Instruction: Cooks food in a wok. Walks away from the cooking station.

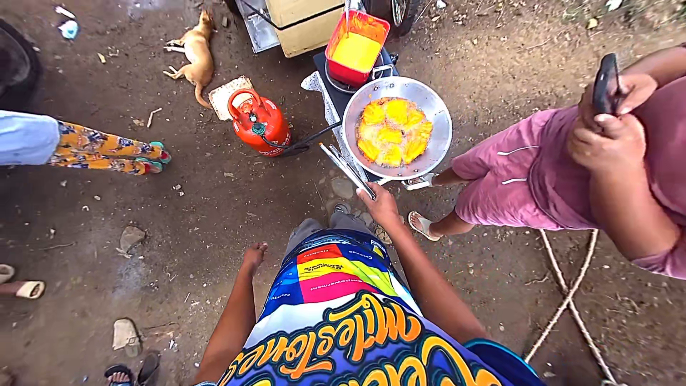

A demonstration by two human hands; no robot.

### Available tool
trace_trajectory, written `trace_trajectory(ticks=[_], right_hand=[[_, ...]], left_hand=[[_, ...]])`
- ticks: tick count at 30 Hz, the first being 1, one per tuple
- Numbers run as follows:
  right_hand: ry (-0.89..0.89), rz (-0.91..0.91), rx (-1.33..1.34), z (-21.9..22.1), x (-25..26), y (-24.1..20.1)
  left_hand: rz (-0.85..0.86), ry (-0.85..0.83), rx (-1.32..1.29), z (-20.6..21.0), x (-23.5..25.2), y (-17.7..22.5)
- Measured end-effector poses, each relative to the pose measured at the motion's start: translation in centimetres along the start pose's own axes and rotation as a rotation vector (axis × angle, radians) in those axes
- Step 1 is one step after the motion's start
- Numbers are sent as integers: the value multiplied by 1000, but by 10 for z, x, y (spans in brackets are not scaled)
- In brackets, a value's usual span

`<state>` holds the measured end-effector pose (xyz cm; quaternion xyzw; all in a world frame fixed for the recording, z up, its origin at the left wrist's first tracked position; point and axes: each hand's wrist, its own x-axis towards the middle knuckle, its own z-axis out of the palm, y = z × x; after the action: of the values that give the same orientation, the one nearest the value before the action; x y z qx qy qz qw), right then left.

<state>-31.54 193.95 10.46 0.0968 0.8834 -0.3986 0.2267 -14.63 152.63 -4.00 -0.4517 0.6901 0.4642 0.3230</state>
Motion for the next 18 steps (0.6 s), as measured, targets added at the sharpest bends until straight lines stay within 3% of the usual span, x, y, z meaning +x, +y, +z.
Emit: trace_trajectory(ticks=[10, 18], right_hand=[[172, 189, -292, -126, 9, 63], [297, 382, -384, -160, 21, 91]], left_hand=[[-2, -15, 94, 27, -15, 25], [-45, -3, 114, 23, -15, 44]])
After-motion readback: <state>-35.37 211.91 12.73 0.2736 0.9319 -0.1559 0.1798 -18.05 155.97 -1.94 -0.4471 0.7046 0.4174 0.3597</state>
